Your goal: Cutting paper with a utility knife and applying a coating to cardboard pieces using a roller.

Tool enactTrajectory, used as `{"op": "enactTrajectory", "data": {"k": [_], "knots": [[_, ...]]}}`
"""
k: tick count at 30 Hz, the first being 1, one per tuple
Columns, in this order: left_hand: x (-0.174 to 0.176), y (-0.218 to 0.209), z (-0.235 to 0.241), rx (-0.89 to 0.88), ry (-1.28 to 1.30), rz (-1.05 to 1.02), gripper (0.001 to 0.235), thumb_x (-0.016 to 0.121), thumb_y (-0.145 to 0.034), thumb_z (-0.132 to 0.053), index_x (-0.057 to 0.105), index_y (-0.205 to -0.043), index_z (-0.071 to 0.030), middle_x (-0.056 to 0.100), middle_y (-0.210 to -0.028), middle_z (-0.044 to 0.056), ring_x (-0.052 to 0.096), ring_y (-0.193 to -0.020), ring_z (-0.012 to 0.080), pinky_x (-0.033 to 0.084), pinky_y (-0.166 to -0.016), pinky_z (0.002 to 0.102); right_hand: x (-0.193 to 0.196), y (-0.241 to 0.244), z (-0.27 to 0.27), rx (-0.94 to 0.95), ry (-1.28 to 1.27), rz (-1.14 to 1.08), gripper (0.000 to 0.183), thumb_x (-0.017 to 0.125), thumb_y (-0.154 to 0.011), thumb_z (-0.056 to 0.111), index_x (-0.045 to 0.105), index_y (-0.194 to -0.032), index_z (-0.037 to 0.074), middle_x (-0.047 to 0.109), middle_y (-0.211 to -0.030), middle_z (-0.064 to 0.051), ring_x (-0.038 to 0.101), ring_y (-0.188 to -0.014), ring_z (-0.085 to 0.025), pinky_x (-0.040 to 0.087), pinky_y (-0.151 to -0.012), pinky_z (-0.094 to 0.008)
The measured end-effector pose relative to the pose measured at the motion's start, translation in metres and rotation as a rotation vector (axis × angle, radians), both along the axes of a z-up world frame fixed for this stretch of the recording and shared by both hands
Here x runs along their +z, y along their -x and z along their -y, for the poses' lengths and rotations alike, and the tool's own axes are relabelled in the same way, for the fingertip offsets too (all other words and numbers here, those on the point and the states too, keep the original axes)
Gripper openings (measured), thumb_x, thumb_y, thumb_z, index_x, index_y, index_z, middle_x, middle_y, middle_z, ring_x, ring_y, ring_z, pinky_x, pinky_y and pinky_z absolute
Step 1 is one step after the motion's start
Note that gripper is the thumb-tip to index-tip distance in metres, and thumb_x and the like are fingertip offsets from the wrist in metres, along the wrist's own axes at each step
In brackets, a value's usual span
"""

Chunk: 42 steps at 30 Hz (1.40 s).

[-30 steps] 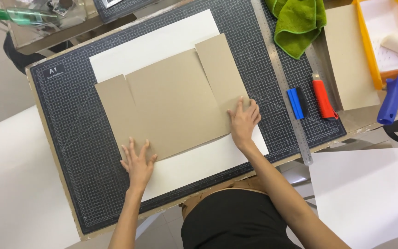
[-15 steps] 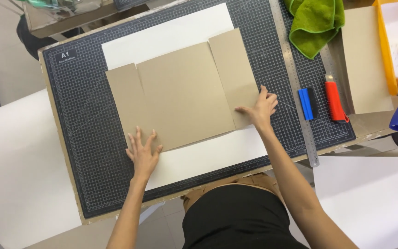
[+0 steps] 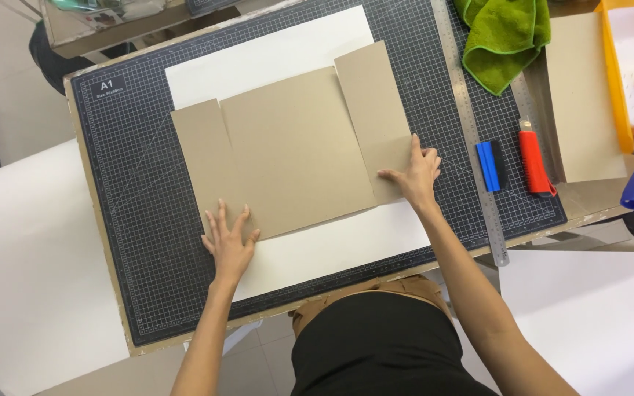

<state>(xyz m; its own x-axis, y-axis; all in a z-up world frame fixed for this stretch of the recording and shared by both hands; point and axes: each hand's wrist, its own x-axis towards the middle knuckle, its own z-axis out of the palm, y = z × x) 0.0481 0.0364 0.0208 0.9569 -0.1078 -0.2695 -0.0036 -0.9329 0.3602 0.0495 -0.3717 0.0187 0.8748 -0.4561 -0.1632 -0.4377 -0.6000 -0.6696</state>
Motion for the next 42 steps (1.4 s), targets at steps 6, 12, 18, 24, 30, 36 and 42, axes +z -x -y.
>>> {"op": "enactTrajectory", "data": {"k": [6, 12, 18, 24, 30, 36, 42], "knots": [[-0.001, 0.001, 0.001, 0.003, 0.009, 0.015, 0.050, 0.060, -0.095, -0.040, 0.052, -0.143, -0.031, 0.014, -0.167, 0.011, 0.006, -0.151, 0.0497, 0.012, -0.106, 0.084, -0.004, -0.001, 0.001, 0.010, 0.000, -0.012, 0.109, 0.096, -0.069, 0.033, 0.036, -0.154, 0.001, 0.042, -0.115, -0.018, 0.039, -0.108, -0.034, 0.031, -0.091, -0.047], [-0.007, 0.003, 0.002, 0.017, 0.021, 0.051, 0.049, 0.059, -0.095, -0.039, 0.052, -0.143, -0.032, 0.016, -0.167, 0.011, 0.006, -0.151, 0.0498, 0.012, -0.106, 0.084, -0.017, 0.000, -0.001, 0.006, 0.065, -0.003, 0.107, 0.094, -0.069, 0.036, 0.039, -0.153, 0.000, 0.036, -0.120, -0.015, 0.034, -0.110, -0.034, 0.031, -0.093, -0.046], [-0.013, 0.008, 0.004, 0.055, 0.033, 0.121, 0.040, 0.049, -0.102, -0.041, 0.055, -0.140, -0.033, 0.020, -0.167, 0.009, 0.007, -0.152, 0.0455, 0.010, -0.108, 0.081, -0.020, 0.014, -0.022, 0.029, 0.221, 0.081, 0.075, 0.081, -0.085, 0.036, 0.051, -0.145, 0.003, 0.033, -0.127, -0.016, 0.032, -0.115, -0.035, 0.030, -0.097, -0.048], [-0.029, 0.020, 0.013, 0.212, 0.052, 0.236, 0.042, 0.045, -0.103, -0.049, 0.054, -0.143, -0.036, 0.014, -0.166, 0.017, 0.005, -0.151, 0.0470, 0.009, -0.111, 0.076, -0.036, 0.034, -0.053, 0.002, 0.318, 0.128, 0.045, 0.059, -0.102, 0.041, 0.058, -0.143, 0.022, 0.022, -0.152, -0.025, 0.019, -0.140, -0.046, 0.020, -0.109, -0.061], [-0.043, 0.025, 0.020, 0.390, 0.059, 0.302, 0.070, 0.052, -0.097, -0.057, 0.038, -0.154, -0.020, 0.004, -0.160, 0.034, 0.000, -0.150, 0.0505, 0.005, -0.117, 0.068, -0.043, 0.036, -0.066, -0.051, 0.398, 0.117, 0.039, 0.051, -0.107, 0.036, 0.056, -0.145, 0.028, 0.016, -0.157, -0.032, 0.012, -0.147, -0.050, 0.020, -0.110, -0.061], [-0.040, 0.026, 0.021, 0.377, 0.048, 0.302, 0.074, 0.048, -0.098, -0.057, 0.031, -0.156, -0.014, 0.006, -0.157, 0.037, 0.001, -0.150, 0.0502, 0.003, -0.118, 0.063, -0.054, 0.036, -0.063, -0.039, 0.459, 0.143, 0.036, 0.054, -0.105, 0.038, 0.061, -0.139, 0.032, 0.021, -0.155, -0.033, 0.013, -0.147, -0.049, 0.016, -0.108, -0.057], [-0.038, 0.025, 0.022, 0.357, 0.050, 0.310, 0.073, 0.048, -0.100, -0.054, 0.030, -0.156, -0.011, 0.007, -0.156, 0.038, 0.000, -0.150, 0.0512, 0.002, -0.117, 0.064, -0.055, 0.037, -0.060, -0.013, 0.460, 0.151, 0.036, 0.053, -0.105, 0.040, 0.062, -0.139, 0.032, 0.021, -0.156, -0.033, 0.014, -0.147, -0.050, 0.017, -0.108, -0.056]]}}
